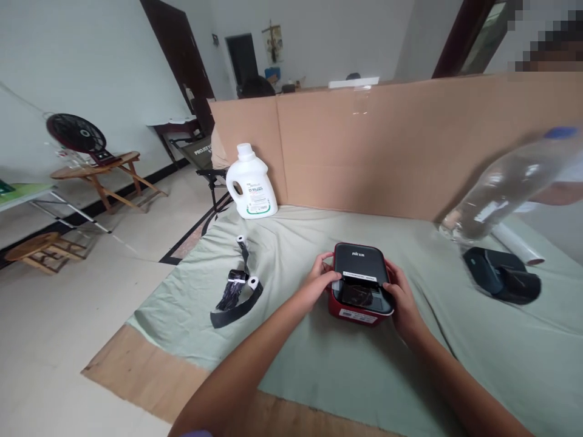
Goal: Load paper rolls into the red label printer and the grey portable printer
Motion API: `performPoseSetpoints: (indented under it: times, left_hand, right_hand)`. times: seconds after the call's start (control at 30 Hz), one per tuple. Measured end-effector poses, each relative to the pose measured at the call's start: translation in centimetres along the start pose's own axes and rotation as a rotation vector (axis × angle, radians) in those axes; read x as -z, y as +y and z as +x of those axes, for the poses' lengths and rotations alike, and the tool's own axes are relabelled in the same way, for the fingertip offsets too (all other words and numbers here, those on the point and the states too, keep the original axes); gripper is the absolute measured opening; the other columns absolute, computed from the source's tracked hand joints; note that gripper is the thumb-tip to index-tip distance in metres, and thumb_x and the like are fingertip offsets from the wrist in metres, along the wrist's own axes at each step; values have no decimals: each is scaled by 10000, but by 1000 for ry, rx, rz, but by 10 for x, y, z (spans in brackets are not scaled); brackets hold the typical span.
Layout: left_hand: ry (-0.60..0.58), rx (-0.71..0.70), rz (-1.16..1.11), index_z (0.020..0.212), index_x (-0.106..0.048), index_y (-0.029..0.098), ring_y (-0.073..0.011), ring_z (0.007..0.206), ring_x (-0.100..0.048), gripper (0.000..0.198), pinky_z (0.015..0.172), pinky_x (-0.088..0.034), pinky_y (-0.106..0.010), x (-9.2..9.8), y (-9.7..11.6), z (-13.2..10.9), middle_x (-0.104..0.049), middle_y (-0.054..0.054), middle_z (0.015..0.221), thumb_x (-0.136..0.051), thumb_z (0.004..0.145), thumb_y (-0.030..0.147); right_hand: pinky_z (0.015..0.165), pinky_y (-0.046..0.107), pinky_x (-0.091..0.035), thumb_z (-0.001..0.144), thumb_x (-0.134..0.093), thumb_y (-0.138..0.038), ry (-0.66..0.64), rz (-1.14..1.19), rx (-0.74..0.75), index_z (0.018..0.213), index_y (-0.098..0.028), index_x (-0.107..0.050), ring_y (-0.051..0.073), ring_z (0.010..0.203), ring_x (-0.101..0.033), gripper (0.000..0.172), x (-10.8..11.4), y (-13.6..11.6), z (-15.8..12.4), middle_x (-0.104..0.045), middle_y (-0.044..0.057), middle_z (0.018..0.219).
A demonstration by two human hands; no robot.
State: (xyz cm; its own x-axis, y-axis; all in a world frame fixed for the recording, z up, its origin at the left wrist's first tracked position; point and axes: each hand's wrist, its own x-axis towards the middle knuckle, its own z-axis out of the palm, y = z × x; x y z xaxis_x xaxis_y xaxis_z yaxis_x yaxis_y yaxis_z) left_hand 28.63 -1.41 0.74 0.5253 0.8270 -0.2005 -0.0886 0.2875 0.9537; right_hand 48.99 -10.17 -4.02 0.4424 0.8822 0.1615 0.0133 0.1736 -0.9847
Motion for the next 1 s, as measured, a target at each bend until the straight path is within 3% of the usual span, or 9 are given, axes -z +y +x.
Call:
performPoseSetpoints:
  times: [0.23,0.43,0.53,0.63,0.67,0.73,0.83,0.9,1.0]
  left_hand:
    - [-40,17,-39,1359,-456,244,-113,746,-496,678,637,-380,-224,1,5,-4,-507,30,870,-651,711,194]
    - [-76,-15,78,1370,-522,225,-117,741,-520,645,594,-371,-226,12,9,-1,-561,2,932,-717,760,296]
    - [79,-171,302,1236,-641,180,-138,780,-571,439,685,-447,-252,50,40,0,-631,-47,1006,-631,877,433]
    - [471,-294,729,1157,-671,168,-199,884,-633,376,822,-495,-316,114,81,6,-677,-93,1081,-575,917,441]
    - [619,-251,925,1195,-655,166,-236,955,-648,407,868,-497,-350,137,92,10,-669,-123,1165,-574,919,454]
    - [812,44,1238,1283,-611,133,-343,1100,-641,509,912,-493,-437,177,107,20,-590,-221,1348,-592,896,464]
    - [721,330,1352,1161,-679,103,-396,1098,-655,396,871,-511,-443,215,110,34,-659,-247,1252,-639,838,330]
    - [663,310,1359,1078,-713,116,-363,1078,-670,302,865,-514,-396,229,109,37,-708,-215,1171,-630,821,251]
    - [649,208,1405,1173,-692,160,-297,1155,-644,357,935,-486,-331,246,118,21,-707,-158,1237,-589,834,202]
  right_hand:
    - [1157,509,-378,833,-578,-372,47,-75,-17,1340,-320,-549,319,1404,-470,510,2,7,-3,-559,49,1470]
    - [1124,511,-416,862,-599,-529,42,-79,16,1364,-306,-559,342,1385,-494,551,4,15,-8,-567,75,1471]
    - [1132,515,-393,891,-542,-613,66,-55,19,1363,-280,-574,351,1370,-499,578,4,18,-12,-570,90,1460]
    - [1139,492,-379,886,-551,-631,65,-55,20,1348,-275,-596,345,1365,-498,584,4,19,-13,-574,84,1456]
    - [1136,484,-383,884,-558,-628,63,-57,15,1345,-280,-600,343,1362,-501,580,4,19,-13,-577,78,1455]
    - [1128,477,-391,884,-563,-622,58,-57,5,1355,-293,-598,341,1363,-503,576,5,19,-12,-579,69,1458]
    - [1128,485,-393,884,-560,-616,63,-56,1,1364,-304,-595,346,1365,-506,574,6,19,-11,-592,63,1446]
    - [1111,489,-418,878,-566,-617,72,-67,4,1353,-303,-608,351,1353,-523,570,7,20,-10,-612,66,1423]
    - [1062,488,-477,872,-572,-617,68,-96,30,1353,-292,-616,357,1322,-557,582,8,22,-9,-639,77,1391]
